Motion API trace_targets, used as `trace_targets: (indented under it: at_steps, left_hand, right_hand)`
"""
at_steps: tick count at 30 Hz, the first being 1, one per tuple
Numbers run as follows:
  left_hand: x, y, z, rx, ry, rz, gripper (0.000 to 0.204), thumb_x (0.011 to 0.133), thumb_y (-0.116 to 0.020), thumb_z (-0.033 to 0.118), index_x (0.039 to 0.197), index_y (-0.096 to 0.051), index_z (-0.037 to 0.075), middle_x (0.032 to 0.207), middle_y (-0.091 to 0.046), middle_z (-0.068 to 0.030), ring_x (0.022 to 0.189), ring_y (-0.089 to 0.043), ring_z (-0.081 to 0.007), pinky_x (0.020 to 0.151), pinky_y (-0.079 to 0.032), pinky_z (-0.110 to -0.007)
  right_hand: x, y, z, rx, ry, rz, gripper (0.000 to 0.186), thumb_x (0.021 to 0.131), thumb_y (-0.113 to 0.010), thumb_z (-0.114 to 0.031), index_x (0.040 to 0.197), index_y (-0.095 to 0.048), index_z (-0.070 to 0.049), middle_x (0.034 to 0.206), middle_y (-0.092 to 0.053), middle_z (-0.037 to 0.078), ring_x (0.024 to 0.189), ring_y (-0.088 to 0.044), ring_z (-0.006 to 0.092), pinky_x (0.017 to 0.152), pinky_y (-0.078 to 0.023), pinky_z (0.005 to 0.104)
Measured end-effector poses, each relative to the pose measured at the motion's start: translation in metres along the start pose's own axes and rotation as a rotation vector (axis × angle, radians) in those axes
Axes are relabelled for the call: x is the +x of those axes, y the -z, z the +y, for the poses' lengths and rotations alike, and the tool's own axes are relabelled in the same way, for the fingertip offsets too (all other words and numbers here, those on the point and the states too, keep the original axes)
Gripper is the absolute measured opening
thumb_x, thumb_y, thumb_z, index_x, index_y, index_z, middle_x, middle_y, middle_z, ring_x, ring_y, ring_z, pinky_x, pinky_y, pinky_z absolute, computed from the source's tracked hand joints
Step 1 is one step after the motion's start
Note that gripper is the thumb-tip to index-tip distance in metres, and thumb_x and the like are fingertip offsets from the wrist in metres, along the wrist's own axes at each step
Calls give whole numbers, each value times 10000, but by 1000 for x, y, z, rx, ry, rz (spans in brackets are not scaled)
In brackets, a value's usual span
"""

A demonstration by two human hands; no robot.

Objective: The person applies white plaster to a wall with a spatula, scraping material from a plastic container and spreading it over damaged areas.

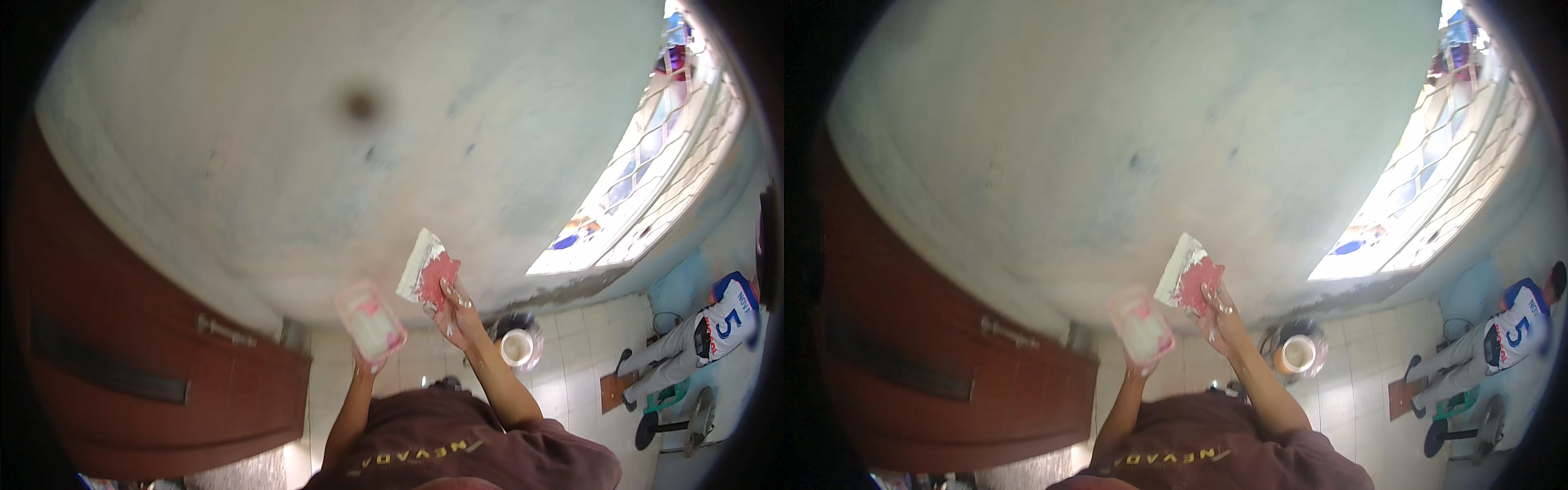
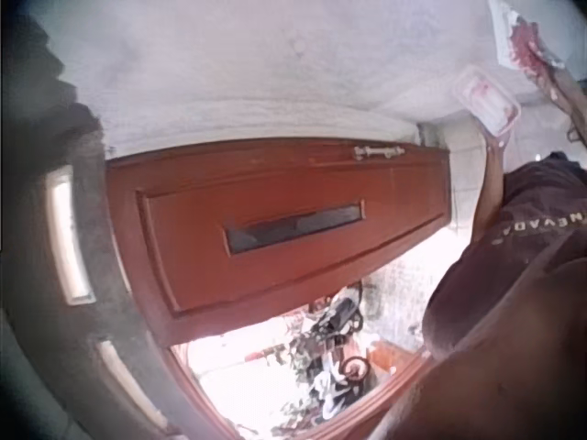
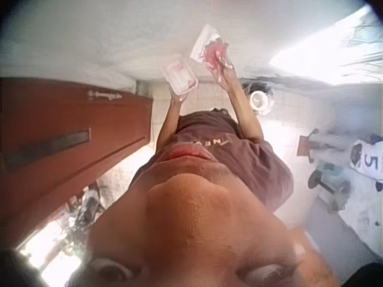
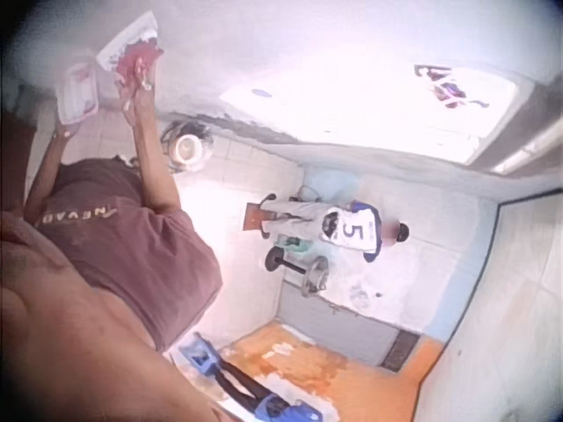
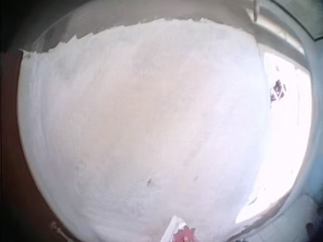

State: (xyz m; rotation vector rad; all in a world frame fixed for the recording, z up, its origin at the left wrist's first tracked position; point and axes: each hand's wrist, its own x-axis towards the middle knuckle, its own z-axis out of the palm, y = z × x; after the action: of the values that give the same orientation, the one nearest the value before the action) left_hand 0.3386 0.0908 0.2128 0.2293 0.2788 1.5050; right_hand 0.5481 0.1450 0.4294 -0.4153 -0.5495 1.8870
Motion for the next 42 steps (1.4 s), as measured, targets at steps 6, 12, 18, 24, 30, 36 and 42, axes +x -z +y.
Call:
trace_targets:
  at_steps: [6,12,18,24,30,36,42]
  left_hand:
    - [-4,-23,-32,-277,-3,6,678,978,-505,570,1519,-433,166,1457,-515,-209,1316,-509,-452,1075,-423,-683]
    - [10,7,-58,-398,27,17,664,954,-535,543,1437,-517,88,1379,-572,-233,1267,-542,-457,1074,-432,-643]
    - [7,54,-101,-384,-110,16,655,951,-566,537,1444,-526,107,1385,-565,-234,1287,-528,-439,1093,-434,-597]
    - [-4,31,-98,-396,-54,21,630,958,-545,519,1421,-539,92,1364,-582,-242,1251,-558,-444,1092,-442,-600]
    - [1,0,-113,-254,-161,8,626,966,-511,512,1396,-544,58,1330,-605,-233,1227,-577,-438,1063,-454,-631]
    - [-22,-2,-150,-399,-203,61,593,970,-515,494,1390,-550,78,1302,-628,-216,1202,-601,-439,1034,-477,-643]
    - [-59,35,-161,-421,-201,233,545,986,-486,494,1379,-578,128,1311,-637,-197,1190,-604,-444,1039,-458,-648]
  right_hand:
    - [40,-44,-126,-373,427,-151,484,1063,-602,-178,1495,-421,-56,1336,-603,46,1197,-604,132,1008,-518,303]
    - [49,-64,-191,-819,782,-117,363,1071,-605,-222,1351,-549,3,1120,-627,20,1002,-560,66,887,-481,250]
    - [65,-72,-219,-1117,1045,-214,242,1049,-623,-177,1206,-628,7,869,-646,29,774,-555,93,729,-463,267]
    - [75,-201,-314,-1459,1777,-510,345,948,-626,18,1288,-660,-27,1095,-743,145,973,-726,263,842,-562,355]
    - [103,-307,-384,-1769,2468,-166,334,893,-623,-39,1214,-703,-85,1152,-724,133,1025,-701,315,904,-536,463]
    - [169,-216,-269,-1934,2454,-183,374,852,-632,-16,1218,-701,-51,1134,-700,132,1017,-683,285,880,-535,436]
    - [138,-133,-233,-2074,2130,-454,399,827,-638,-51,1221,-698,-73,1198,-686,112,1027,-667,263,878,-525,423]
